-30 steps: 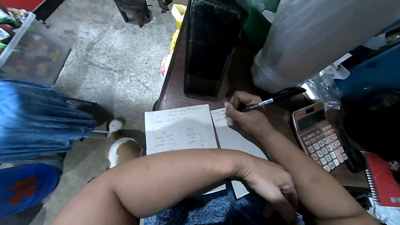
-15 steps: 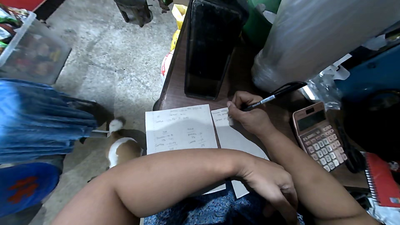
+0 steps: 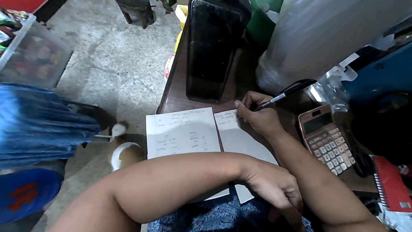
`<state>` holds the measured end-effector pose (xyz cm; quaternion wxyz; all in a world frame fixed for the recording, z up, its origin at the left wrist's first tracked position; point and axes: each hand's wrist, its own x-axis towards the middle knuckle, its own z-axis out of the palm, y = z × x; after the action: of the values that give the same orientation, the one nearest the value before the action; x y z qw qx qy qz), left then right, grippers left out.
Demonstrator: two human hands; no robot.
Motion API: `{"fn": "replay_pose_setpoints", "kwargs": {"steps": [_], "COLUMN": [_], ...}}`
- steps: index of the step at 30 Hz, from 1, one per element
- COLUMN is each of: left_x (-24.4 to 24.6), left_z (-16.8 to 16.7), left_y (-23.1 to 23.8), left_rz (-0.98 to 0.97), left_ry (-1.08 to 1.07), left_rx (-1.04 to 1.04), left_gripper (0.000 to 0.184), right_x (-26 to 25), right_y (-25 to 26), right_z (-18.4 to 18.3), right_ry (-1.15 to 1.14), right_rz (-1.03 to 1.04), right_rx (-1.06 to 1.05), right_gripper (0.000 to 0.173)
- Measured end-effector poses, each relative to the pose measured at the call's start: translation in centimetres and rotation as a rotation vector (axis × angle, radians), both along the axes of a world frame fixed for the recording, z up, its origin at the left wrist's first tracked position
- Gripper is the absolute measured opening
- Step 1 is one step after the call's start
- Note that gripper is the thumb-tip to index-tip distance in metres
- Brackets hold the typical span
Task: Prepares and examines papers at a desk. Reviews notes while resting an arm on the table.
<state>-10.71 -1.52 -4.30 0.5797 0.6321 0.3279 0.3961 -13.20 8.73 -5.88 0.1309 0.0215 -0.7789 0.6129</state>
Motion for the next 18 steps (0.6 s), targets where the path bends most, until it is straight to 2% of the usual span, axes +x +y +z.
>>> {"fn": "replay_pose_setpoints", "kwargs": {"steps": [4,11,18], "left_x": [0.0,0.0,1.8], "left_z": [-0.1,0.1,-1.3], "left_y": [0.0,0.1,-0.3], "left_rz": [0.014,0.017,0.212], "left_ry": [0.014,0.036,0.002], "left_rx": [0.009,0.011,0.156], "left_gripper": [0.017,0.024,0.027], "right_x": [0.1,0.0,0.0], "right_y": [-0.3,-0.4,-0.2], "right_z": [-0.1,-0.3,-0.1], "right_ry": [-0.005,0.01,0.006], "right_rz": [0.018,0.013,-0.002], "right_rx": [0.02,0.04,0.116], "right_gripper": [0.032,0.031,0.031]}}
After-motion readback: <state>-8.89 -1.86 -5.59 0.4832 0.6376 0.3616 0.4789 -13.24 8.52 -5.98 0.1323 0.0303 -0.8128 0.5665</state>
